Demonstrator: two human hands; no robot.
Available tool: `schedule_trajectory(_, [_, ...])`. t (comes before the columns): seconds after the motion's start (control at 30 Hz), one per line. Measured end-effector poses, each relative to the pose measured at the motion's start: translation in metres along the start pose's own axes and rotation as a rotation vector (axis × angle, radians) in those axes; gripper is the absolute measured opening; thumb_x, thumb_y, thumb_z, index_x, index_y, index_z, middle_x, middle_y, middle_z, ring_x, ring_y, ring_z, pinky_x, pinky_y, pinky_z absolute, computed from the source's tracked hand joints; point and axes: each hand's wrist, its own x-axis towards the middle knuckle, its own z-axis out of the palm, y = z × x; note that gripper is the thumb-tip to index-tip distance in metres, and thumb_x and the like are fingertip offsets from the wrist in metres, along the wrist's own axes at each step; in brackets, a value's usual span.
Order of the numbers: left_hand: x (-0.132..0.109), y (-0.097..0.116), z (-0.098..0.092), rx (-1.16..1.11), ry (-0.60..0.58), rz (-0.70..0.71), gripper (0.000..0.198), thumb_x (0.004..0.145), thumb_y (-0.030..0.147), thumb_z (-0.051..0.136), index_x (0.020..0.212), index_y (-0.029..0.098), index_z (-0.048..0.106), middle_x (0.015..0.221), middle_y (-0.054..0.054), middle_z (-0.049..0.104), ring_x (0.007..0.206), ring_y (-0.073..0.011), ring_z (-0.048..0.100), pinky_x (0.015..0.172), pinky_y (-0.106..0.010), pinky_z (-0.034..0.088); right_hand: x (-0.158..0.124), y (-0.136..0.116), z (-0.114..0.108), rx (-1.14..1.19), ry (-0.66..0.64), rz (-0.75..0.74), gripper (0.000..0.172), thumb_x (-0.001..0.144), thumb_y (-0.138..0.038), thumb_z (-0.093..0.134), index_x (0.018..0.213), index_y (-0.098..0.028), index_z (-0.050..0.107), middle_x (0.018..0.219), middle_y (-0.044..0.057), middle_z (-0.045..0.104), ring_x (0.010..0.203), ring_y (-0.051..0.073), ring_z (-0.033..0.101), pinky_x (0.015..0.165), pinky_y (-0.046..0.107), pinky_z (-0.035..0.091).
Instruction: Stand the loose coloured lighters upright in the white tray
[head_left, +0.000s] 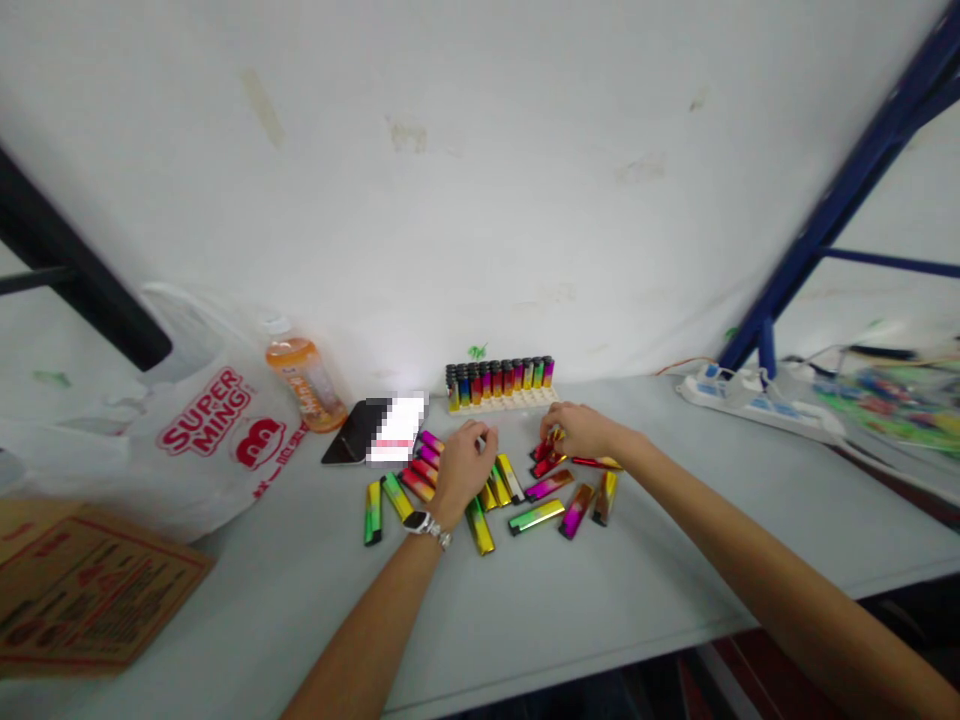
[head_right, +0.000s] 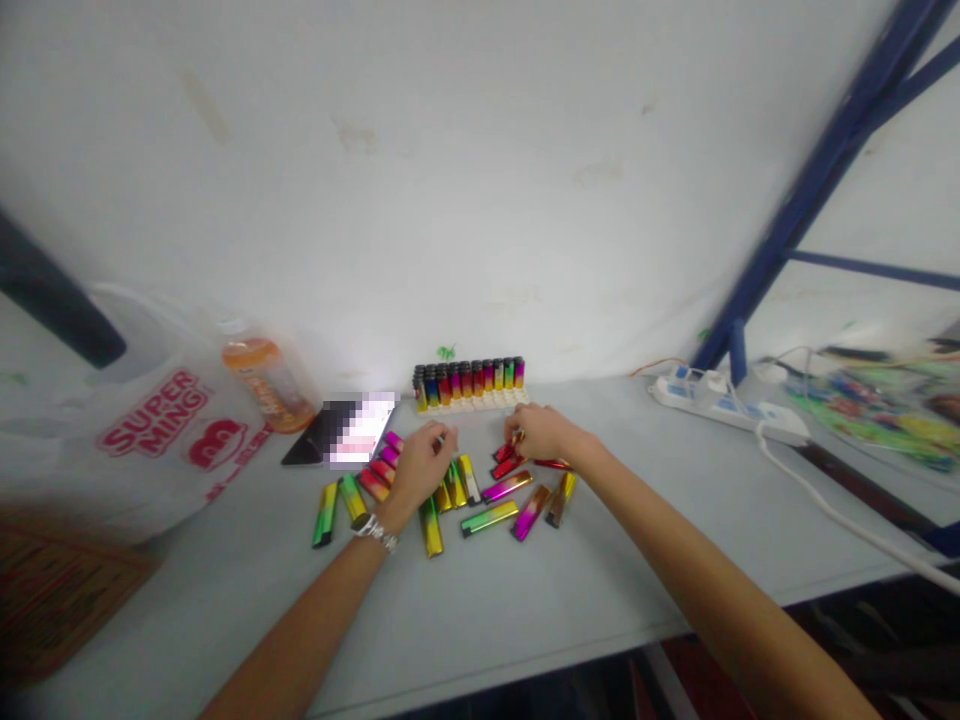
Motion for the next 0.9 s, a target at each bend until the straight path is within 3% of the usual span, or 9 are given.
schedule_trajectory(0.23, [0.001, -0.002, 0.001, 0.008, 0.008, -0.016, 0.035, 0.094, 0.035, 0.043, 0.065, 0.019, 0.052, 0.068, 0.0, 0.053, 0.064, -0.0134, 0.05, 0.064, -0.026, 0.036, 0.025, -0.004, 0.005, 0.031, 0.044, -0.018, 0.021, 0.067, -0.018, 0.067, 0.087, -0.023, 0.074, 0.085, 0.005, 0.073, 0.077, 0.021, 0.063, 0.065, 0.026, 0.04])
schedule_trajectory(0.37, [0.001, 0.001, -0.001, -0.008, -0.002, -0.042, 0.034, 0.094, 0.035, 0.043, 0.065, 0.018, 0.052, 0.07, 0.0, 0.054, 0.064, -0.0127, 0.05, 0.064, -0.026, 0.036, 0.037, -0.011, 0.012, -0.022, 0.106, -0.009, 0.019, 0.072, -0.029, 0.066, 0.087, -0.018, 0.07, 0.085, 0.009, 0.072, 0.075, 0.022, 0.062, 0.064, 0.027, 0.038])
schedule_trajectory(0.47, [0.001, 0.003, -0.002, -0.024, -0.001, -0.062, 0.034, 0.094, 0.034, 0.042, 0.066, 0.018, 0.053, 0.071, 0.0, 0.056, 0.064, -0.0125, 0.051, 0.064, -0.026, 0.036, 0.044, -0.017, 0.017, 0.062, 0.174, -0.012, 0.018, 0.078, -0.03, 0.057, 0.089, -0.016, 0.064, 0.085, 0.01, 0.07, 0.075, 0.02, 0.06, 0.065, 0.027, 0.038])
schedule_trajectory(0.53, [0.001, 0.004, -0.003, -0.026, 0.007, -0.073, 0.033, 0.093, 0.034, 0.043, 0.067, 0.018, 0.054, 0.072, -0.001, 0.057, 0.064, -0.0124, 0.051, 0.064, -0.026, 0.036, 0.048, -0.022, 0.021, 0.251, 0.269, -0.032, 0.015, 0.081, -0.027, 0.052, 0.089, -0.017, 0.059, 0.081, 0.008, 0.067, 0.072, 0.018, 0.059, 0.065, 0.027, 0.039])
schedule_trajectory(0.63, [0.0, 0.004, -0.003, -0.027, 0.015, -0.08, 0.031, 0.092, 0.032, 0.044, 0.067, 0.018, 0.055, 0.072, -0.001, 0.057, 0.063, -0.0122, 0.05, 0.063, -0.026, 0.035, 0.054, -0.035, 0.025, 0.714, 0.396, -0.025, 0.01, 0.079, -0.024, 0.048, 0.088, -0.021, 0.048, 0.07, 0.0, 0.061, 0.061, 0.015, 0.056, 0.057, 0.025, 0.041])
schedule_trajectory(0.77, [-0.001, 0.003, -0.002, -0.025, 0.025, -0.078, 0.031, 0.093, 0.032, 0.044, 0.067, 0.017, 0.054, 0.071, -0.001, 0.056, 0.063, -0.0124, 0.05, 0.063, -0.026, 0.034, 0.057, -0.061, 0.028, 1.29, 0.474, 0.066, 0.01, 0.078, -0.03, 0.046, 0.085, -0.024, 0.042, 0.052, -0.01, 0.04, 0.039, 0.01, 0.033, 0.04, 0.021, 0.028])
schedule_trajectory(0.83, [-0.001, 0.003, -0.002, -0.026, 0.023, -0.074, 0.031, 0.093, 0.032, 0.044, 0.067, 0.017, 0.054, 0.072, -0.001, 0.056, 0.064, -0.0127, 0.05, 0.063, -0.026, 0.035, 0.054, -0.073, 0.031, 1.443, 0.475, 0.097, 0.017, 0.079, -0.038, 0.049, 0.076, -0.024, 0.04, 0.047, -0.011, 0.031, 0.037, 0.008, 0.024, 0.038, 0.022, 0.021])
schedule_trajectory(0.9, [0.0, 0.003, -0.002, -0.028, 0.016, -0.064, 0.031, 0.093, 0.032, 0.043, 0.068, 0.017, 0.054, 0.072, -0.001, 0.056, 0.065, -0.0131, 0.05, 0.063, -0.026, 0.035, 0.049, -0.08, 0.036, 1.452, 0.492, 0.127, 0.032, 0.08, -0.049, 0.051, 0.068, -0.024, 0.037, 0.046, -0.011, 0.027, 0.039, 0.008, 0.021, 0.039, 0.023, 0.019])
